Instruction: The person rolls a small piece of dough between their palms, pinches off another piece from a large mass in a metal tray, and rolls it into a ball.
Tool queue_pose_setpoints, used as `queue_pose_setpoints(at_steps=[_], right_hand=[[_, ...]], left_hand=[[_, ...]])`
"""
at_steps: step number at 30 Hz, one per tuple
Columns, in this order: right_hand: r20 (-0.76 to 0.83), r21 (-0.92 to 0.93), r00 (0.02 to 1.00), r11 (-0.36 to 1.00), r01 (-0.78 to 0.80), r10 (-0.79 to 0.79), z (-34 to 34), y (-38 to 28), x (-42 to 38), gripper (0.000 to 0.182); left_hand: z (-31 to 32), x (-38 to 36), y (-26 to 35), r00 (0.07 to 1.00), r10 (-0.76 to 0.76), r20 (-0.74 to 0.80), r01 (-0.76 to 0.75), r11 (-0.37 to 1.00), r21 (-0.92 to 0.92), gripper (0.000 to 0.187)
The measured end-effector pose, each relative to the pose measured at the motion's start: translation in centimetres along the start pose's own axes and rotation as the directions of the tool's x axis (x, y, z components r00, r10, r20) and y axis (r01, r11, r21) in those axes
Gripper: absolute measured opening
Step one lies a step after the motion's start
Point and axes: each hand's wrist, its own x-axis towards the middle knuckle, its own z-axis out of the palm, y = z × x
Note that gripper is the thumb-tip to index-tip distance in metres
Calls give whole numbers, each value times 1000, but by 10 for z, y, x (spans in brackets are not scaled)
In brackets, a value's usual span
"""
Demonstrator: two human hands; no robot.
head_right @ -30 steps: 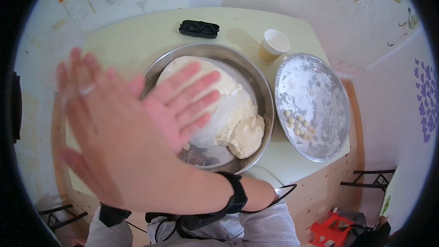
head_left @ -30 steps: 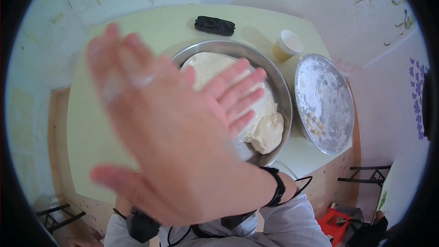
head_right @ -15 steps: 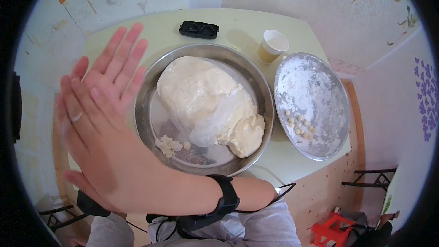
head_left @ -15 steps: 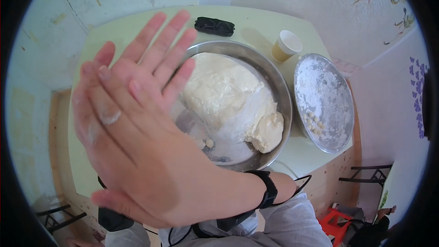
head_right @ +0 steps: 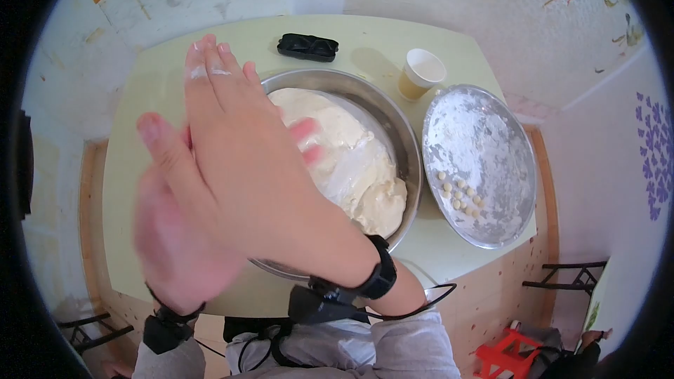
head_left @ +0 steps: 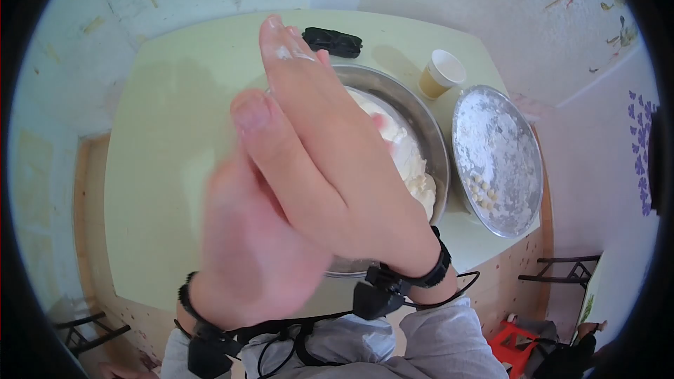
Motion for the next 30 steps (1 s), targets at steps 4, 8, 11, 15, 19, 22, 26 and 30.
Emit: queue_pose_setpoints(at_steps=[4, 8, 11, 15, 19, 22, 26, 30], right_hand=[[72, -38, 990, 991, 127, -124, 13, -8, 3, 59], [67, 127, 972, 968, 217, -226, 31, -27, -9, 63], [80, 256, 979, 953, 162, -189, 32, -39, -13, 69], [-5, 181, 988, 972, 151, -152, 23, -38, -8, 70], [5, 62, 1000, 998, -10, 10, 2, -19, -4, 65], [1, 33, 999, 999, 39, -40, -4, -1, 2, 65], [131, 38, 977, 986, 161, -165, 10, -4, -1, 70], [120, 180, 959, 956, 232, -255, 24, -31, -9, 74]], left_hand=[[-11, 5, 38, 999, -30, -19, 14, 821, -571, 65], [-49, 22, 41, 990, 140, 18, -100, 787, -609, 64], [-72, 41, 19, 939, 308, 151, -146, 758, -636, 62], [-16, 42, -1, 1000, -10, -5, 7, 925, -380, 66], [-4, 32, -26, 995, -25, 97, 59, 926, -373, 60], [6, 15, -5, 991, 36, 126, 9, 938, -347, 63], [-13, 13, 14, 981, 129, 146, -58, 908, -414, 65], [-42, 26, 31, 960, 243, 139, -136, 839, -526, 65]])
